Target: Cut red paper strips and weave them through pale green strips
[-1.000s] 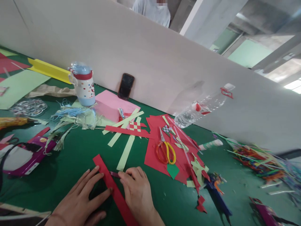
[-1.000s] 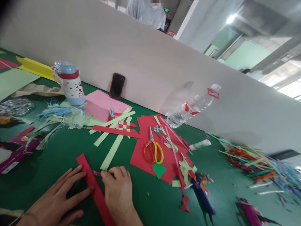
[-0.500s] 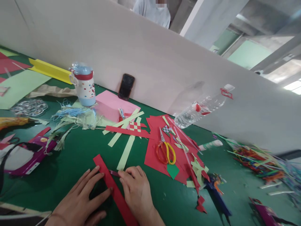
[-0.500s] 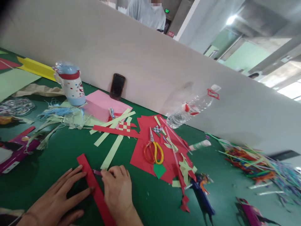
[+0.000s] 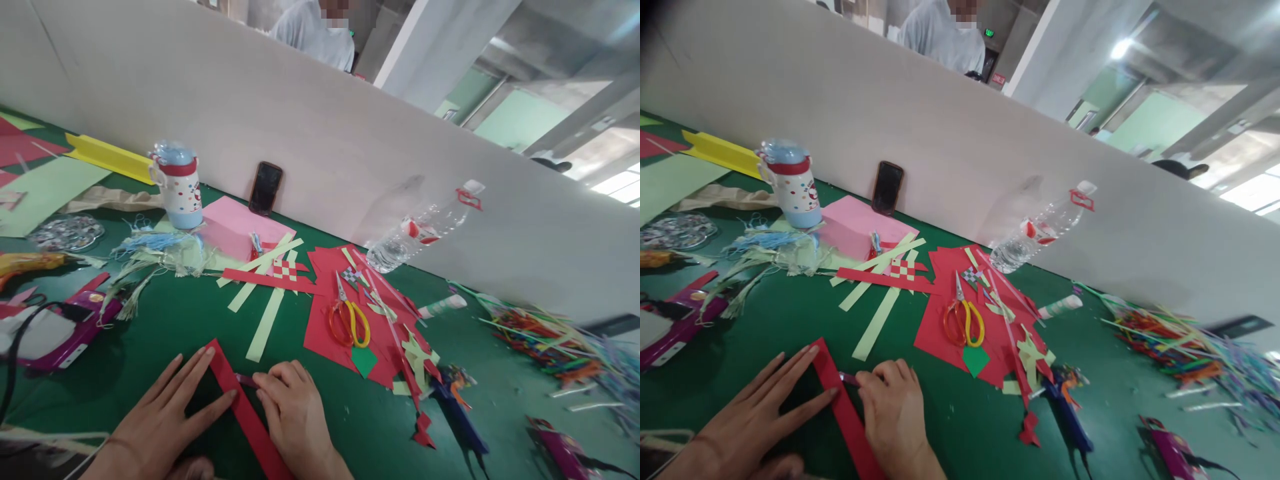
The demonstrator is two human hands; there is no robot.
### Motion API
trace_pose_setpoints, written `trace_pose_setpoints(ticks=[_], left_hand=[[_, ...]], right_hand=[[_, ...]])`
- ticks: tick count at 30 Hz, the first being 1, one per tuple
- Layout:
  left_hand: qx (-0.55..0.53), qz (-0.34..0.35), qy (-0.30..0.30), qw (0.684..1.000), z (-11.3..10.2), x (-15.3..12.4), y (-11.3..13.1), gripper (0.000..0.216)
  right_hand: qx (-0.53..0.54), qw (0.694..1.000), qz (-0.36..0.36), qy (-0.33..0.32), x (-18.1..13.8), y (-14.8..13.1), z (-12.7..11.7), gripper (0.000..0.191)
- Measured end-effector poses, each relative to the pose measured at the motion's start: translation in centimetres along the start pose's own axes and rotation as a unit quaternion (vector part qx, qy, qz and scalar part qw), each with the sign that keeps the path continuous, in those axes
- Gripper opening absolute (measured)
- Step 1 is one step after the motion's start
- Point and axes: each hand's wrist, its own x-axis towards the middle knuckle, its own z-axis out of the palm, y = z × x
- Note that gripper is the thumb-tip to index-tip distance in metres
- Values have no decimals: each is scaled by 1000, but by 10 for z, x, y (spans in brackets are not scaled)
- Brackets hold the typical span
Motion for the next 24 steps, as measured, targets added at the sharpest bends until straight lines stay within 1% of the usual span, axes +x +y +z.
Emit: trace_pose_setpoints(ticks=[5, 10, 15, 19, 24], left_hand=[[-7, 3, 25, 1000, 2, 2, -3, 91], [-12, 3, 22, 1000, 4, -1, -3, 87], [-9, 2, 12, 1000, 7, -2, -4, 85], [-15, -7, 25, 1000, 7, 0, -3, 83], [-23, -9, 6, 1000, 10, -6, -3, 88]], right_hand=[[-8, 1000, 0, 5, -1, -2, 4, 24], [-19, 1000, 2, 10, -1, -3, 7, 24], [-19, 1000, -6, 22, -1, -1, 5, 26], [-28, 1000, -5, 13, 2, -3, 5, 24], [-11, 1000, 1, 3, 3, -3, 5, 25]])
